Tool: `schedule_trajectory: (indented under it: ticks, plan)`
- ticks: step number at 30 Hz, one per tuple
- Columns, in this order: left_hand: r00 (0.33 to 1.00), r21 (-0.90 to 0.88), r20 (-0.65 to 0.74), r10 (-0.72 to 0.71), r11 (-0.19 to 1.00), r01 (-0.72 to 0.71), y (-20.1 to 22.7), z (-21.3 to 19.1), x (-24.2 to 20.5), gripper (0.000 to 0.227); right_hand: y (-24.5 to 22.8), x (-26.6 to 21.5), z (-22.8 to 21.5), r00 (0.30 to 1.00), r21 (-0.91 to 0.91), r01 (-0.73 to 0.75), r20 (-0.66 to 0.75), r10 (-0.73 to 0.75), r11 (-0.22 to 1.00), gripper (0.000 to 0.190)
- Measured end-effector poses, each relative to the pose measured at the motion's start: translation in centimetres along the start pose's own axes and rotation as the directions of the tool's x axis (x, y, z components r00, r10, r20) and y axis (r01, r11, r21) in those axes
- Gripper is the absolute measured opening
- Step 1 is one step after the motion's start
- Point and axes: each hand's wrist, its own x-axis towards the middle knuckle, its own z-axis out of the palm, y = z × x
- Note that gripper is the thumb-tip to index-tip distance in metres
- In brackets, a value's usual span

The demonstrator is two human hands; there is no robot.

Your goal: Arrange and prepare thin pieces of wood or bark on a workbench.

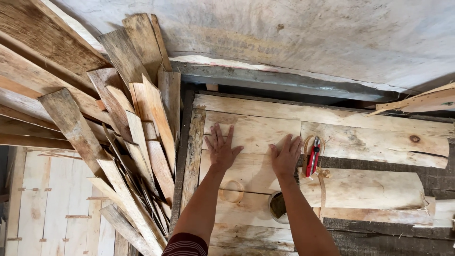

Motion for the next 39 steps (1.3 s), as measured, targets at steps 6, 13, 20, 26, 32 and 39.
schedule_trajectory:
  ticks: [6,13,20,26,32,39]
  plan:
    - [0.999,-0.004,-0.035,0.005,1.000,-0.006,0.0,0.4,-0.1,0.096,0.2,-0.2,0.2,1.000,0.004,-0.018,-0.010,0.018,1.000,0.090]
    - [0.999,-0.019,-0.033,0.001,1.000,-0.002,-0.1,0.6,0.1,0.098,-2.4,1.4,-2.5,0.994,0.016,-0.091,0.065,0.090,0.996,0.096]
    - [0.997,-0.034,-0.077,0.012,0.999,-0.014,-0.2,0.9,0.4,0.097,-1.1,5.7,-0.8,0.943,-0.235,-0.092,0.291,0.160,0.968,0.106]
    - [0.998,-0.041,-0.068,-0.001,0.999,-0.002,-0.1,0.9,0.4,0.097,-1.7,6.0,-0.4,0.979,-0.098,-0.018,0.202,0.038,0.995,0.105]
    - [0.997,-0.037,-0.078,0.000,0.999,-0.003,0.0,0.7,0.3,0.096,-2.4,5.6,-0.9,0.975,-0.138,-0.018,0.216,0.048,0.990,0.101]
    - [0.999,-0.028,-0.025,-0.032,0.999,0.031,0.4,0.0,-0.1,0.097,-1.7,5.6,-0.1,0.962,-0.164,-0.021,0.266,0.064,0.986,0.100]
